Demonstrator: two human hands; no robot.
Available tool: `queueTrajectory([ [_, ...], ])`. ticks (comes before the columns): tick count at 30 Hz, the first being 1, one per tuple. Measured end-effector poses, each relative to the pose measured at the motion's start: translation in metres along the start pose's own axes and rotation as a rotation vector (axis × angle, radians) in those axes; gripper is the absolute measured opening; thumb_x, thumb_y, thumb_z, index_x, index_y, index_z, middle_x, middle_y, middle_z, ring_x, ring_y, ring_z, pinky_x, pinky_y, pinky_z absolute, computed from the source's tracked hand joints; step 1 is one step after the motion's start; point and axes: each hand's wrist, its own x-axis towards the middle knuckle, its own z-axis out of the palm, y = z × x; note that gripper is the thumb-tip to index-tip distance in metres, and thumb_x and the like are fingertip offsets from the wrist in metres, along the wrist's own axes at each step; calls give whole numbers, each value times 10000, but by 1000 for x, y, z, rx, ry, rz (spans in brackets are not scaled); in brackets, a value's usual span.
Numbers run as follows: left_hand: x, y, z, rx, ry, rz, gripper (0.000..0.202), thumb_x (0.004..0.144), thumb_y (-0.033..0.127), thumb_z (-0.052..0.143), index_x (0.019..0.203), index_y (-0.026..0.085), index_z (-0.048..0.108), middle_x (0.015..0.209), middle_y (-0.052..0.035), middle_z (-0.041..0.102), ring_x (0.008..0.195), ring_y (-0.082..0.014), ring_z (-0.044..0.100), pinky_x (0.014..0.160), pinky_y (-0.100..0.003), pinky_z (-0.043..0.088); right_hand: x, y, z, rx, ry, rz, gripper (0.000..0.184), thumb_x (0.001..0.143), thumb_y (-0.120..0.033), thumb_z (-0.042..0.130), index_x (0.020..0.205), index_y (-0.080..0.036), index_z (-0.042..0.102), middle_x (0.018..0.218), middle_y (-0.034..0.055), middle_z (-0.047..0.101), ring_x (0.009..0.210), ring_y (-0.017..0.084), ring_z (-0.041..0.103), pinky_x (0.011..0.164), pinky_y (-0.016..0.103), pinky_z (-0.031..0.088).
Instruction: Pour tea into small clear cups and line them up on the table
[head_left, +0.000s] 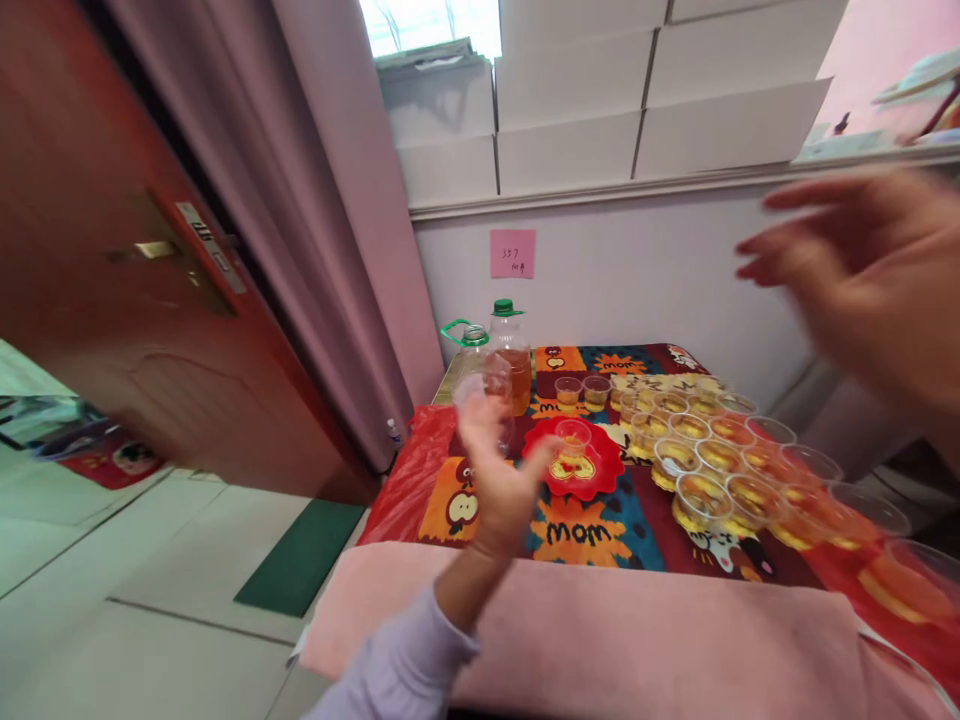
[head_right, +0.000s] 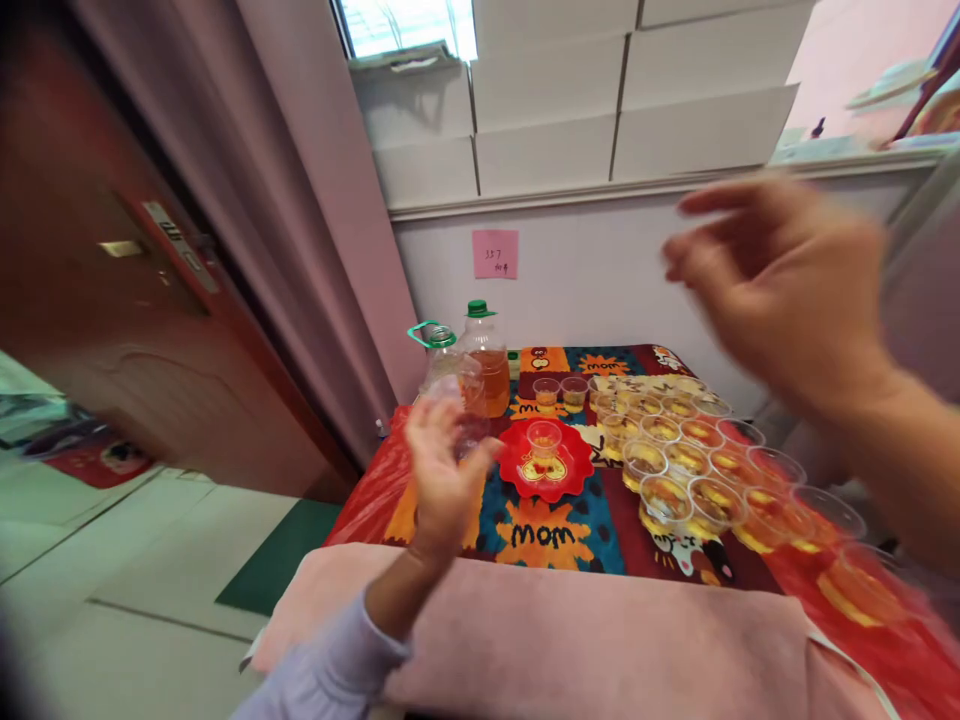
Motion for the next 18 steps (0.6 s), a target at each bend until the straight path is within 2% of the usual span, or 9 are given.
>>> queueTrajectory([
  [2,45,-21,-37,183,332,95,1062,665,488,915,1490,221,303,1565,-219,409,1466,-333,465,1245,-535,333,-38,-5,31,-136,-122,-158,483,982,-551,644,1287,-181,697,1121,127,796,993,260,774,879,412,592],
  [3,61,-31,-54,251,430,101,1050,682,495,893,1492,216,287,1574,-226,399,1457,-327,475,1239,-534,337,-58,-1,49,-143,-177,-197,493,987,-559,623,1283,-172,699,1171,152,786,1039,293,769,895,444,597],
  [4,70,-42,-69,310,479,112,1012,702,481,874,1487,222,290,1577,-218,402,1449,-316,483,1234,-531,341,-78,7,67,-133,-280,-169,504,1000,-537,606,1332,-164,669,1267,178,755,1114,319,750,942,479,594],
  [5,73,-52,-80,366,504,130,950,725,468,856,1471,231,318,1564,-198,425,1444,-303,484,1233,-522,341,-99,18,85,-93,-312,-119,512,993,-529,604,1336,-153,656,1307,199,737,1160,343,733,974,515,588],
  [7,65,-71,-92,426,450,144,696,814,486,772,1371,227,447,1486,-160,507,1398,-282,517,1206,-489,381,-138,40,118,-19,-356,61,506,984,-536,604,1334,-172,644,1336,194,719,1226,350,702,1022,536,574],
  [9,46,-90,-89,457,229,-11,467,911,558,617,1230,222,560,1314,-117,618,1265,-253,604,1143,-451,450,-177,56,143,26,-358,253,490,989,-546,576,1297,-173,654,1309,193,723,1228,351,695,1045,545,562],
  [12,24,-119,-66,473,30,-201,476,831,567,688,1114,189,630,1072,-110,688,954,-248,693,901,-433,584,-231,66,166,23,-333,465,563,970,-579,551,1314,-142,641,1341,233,688,1278,379,656,1062,566,550],
  [16,20,-149,-32,520,-47,-334,597,770,535,742,1204,152,594,1173,-172,663,829,-240,694,779,-452,609,-276,63,176,-79,-352,597,649,947,-543,537,1417,-96,578,1489,285,578,1404,424,555,1118,624,494],
  [18,19,-150,-23,549,-44,-350,630,773,502,740,1252,137,557,1231,-204,629,924,-283,702,855,-514,600,-283,58,173,-83,-360,615,660,950,-515,535,1448,-82,552,1502,292,564,1413,425,546,1123,630,491],
])
